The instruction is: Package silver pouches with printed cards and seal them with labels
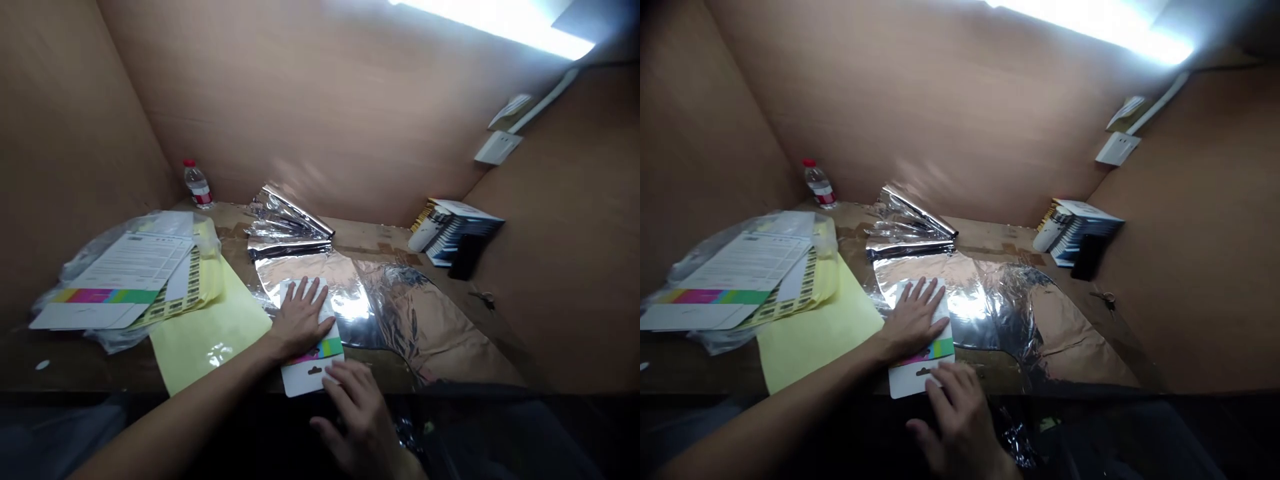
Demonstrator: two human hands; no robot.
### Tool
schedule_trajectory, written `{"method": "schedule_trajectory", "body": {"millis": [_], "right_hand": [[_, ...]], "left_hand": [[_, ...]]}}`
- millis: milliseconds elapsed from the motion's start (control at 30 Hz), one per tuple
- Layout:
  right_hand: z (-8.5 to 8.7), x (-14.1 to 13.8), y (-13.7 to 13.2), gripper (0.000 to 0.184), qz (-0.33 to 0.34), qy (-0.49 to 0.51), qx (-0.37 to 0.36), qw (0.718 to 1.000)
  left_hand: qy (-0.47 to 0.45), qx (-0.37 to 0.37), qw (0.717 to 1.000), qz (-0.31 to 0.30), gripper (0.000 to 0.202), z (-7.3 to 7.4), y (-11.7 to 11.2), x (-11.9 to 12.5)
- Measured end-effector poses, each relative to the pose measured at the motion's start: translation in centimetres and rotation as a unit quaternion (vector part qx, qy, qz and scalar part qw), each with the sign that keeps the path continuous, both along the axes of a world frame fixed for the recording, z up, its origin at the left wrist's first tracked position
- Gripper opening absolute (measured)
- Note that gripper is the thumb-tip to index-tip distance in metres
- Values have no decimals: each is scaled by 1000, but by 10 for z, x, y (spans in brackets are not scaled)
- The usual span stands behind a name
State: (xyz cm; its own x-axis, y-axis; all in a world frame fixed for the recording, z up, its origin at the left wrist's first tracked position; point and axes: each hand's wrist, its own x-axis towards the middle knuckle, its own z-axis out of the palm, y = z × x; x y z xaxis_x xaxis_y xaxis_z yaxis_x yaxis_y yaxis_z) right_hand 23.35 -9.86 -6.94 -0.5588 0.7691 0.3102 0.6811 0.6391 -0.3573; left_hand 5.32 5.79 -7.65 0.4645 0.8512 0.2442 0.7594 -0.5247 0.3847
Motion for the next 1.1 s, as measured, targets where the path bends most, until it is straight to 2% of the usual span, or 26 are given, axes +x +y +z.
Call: {"method": "schedule_trajectory", "body": {"millis": [100, 133, 200, 233, 300, 333, 433, 533, 567, 633, 667, 833, 967, 1100], "right_hand": [[12, 6, 27, 94, 8, -64, -33, 997], [11, 6, 32, 94, 15, -79, -38, 996], [5, 7, 36, 77, 20, -83, -40, 996], [1, 7, 34, 67, 17, -75, -37, 996], [-7, 8, 29, 49, 4, -41, -25, 999], [-9, 9, 26, 40, -6, -18, -17, 1000], [-7, 9, 23, 26, -37, 23, -12, 999], [-2, 9, 26, 40, -24, 15, -29, 999], [-2, 8, 28, 36, -23, 24, -31, 999], [-2, 4, 32, 12, -51, 64, -29, 996], [-2, 0, 34, 8, -77, 84, -30, 993], [-3, -22, 45, 24, -213, 80, -44, 973], [-3, -29, 52, 26, -256, 36, -61, 964], [-3, -30, 59, 27, -270, -14, -64, 961]], "left_hand": [[-42, -22, 994, -96, 53, 8, 2, -7], [-52, -20, 991, -118, 47, 11, -4, -14], [-86, -12, 986, -140, 43, 14, -25, -33], [-111, -11, 983, -148, 48, 13, -38, -44], [-144, -24, 974, -172, 76, 8, -66, -66], [-149, -30, 973, -175, 80, 4, -77, -74], [-136, -18, 978, -157, 55, -8, -93, -86], [-133, 30, 980, -146, 34, -13, -90, -83], [-133, 41, 980, -140, 26, -13, -88, -81], [-129, 35, 984, -119, 16, -11, -85, -77], [-123, 19, 987, -99, 18, -8, -84, -76], [-88, -47, 995, 5, 34, 3, -79, -69], [-58, -68, 996, 13, 34, 6, -72, -67], [-25, -69, 997, 11, 33, 6, -66, -64]]}}
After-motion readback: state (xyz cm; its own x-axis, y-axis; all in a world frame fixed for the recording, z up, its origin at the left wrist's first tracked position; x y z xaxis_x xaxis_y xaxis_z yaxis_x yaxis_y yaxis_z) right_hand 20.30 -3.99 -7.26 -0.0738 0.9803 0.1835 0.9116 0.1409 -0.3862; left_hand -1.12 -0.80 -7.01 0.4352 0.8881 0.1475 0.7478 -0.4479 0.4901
